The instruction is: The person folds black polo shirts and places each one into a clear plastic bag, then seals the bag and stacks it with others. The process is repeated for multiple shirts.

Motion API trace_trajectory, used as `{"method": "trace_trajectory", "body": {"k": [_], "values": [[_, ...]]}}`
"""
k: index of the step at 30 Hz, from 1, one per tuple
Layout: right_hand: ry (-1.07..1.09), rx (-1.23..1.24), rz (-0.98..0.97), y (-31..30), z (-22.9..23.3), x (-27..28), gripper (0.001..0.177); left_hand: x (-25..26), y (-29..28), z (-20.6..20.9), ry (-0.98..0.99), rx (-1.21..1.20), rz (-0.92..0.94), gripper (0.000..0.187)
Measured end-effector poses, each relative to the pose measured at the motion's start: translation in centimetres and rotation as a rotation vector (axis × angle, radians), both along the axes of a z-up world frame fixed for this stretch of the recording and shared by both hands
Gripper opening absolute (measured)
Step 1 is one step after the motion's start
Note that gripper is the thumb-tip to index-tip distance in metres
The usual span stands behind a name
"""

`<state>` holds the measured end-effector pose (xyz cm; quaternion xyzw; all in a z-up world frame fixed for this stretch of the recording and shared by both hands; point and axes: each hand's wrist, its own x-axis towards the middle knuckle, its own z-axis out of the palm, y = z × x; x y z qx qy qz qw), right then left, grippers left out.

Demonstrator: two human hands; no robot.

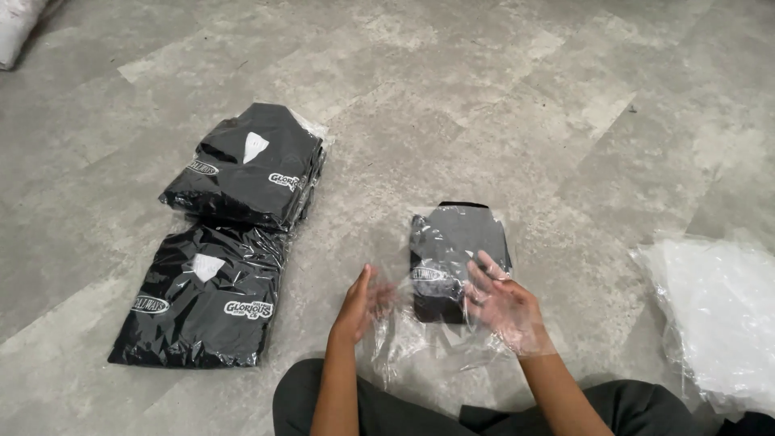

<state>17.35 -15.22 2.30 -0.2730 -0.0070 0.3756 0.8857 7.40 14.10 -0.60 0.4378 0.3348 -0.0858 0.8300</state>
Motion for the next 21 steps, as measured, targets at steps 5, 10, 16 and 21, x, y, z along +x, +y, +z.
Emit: {"method": "trace_trajectory", "body": {"k": [5, 10, 16, 21], "values": [[-0.045, -0.385, 0.024, -3.8, -3.1, 0.2, 0.094, 0.7, 1.2, -3.5, 0.032, 0.363, 0.167, 0.033], [0.084, -0.878, 0.027, -1.6, 1.5, 0.8, 0.060, 0.8, 2.3, -2.7, 0.131, 0.963, 0.077, 0.026], [-0.092, -1.063, 0.029, -1.1, -0.5, 3.1, 0.062, 1.9, 3.6, 0.1, 0.293, 1.183, 0.034, 0.045], [-0.132, -1.054, -0.031, 0.7, -2.1, 3.7, 0.055, 2.5, 2.2, -0.6, 0.131, 1.587, 0.399, 0.053]]}}
